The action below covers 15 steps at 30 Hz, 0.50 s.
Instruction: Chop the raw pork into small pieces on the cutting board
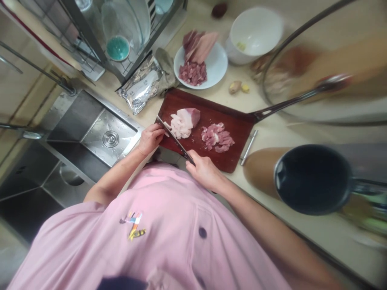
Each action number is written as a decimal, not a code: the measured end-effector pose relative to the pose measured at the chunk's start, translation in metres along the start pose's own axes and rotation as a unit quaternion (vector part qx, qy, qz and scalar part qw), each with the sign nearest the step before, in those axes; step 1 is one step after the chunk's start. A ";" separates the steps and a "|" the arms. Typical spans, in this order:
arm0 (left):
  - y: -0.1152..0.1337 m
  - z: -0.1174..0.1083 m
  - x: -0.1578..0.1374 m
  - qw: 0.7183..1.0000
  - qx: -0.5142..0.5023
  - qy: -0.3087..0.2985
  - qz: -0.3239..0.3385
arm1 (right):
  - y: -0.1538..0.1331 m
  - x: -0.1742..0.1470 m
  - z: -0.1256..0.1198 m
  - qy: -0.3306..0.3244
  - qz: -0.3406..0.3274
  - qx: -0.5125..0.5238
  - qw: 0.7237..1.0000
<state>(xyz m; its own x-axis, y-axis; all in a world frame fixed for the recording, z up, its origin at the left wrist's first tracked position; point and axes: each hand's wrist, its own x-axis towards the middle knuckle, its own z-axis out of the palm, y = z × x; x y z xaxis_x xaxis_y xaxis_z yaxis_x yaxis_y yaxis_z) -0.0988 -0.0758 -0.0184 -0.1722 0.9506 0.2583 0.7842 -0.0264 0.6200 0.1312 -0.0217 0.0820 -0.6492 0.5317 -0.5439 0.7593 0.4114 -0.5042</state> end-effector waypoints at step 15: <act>-0.001 0.004 -0.002 0.999 -0.002 0.031 0.014 | 0.009 0.019 0.016 0.019 -0.004 0.057 0.998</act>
<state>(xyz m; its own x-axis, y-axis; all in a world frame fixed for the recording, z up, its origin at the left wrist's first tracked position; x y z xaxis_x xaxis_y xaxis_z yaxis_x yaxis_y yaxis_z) -0.0966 -0.0761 -0.0221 -0.1864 0.9288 0.3204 0.7874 -0.0538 0.6141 0.1248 -0.0198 0.0570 -0.6508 0.5581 -0.5147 0.7433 0.3302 -0.5818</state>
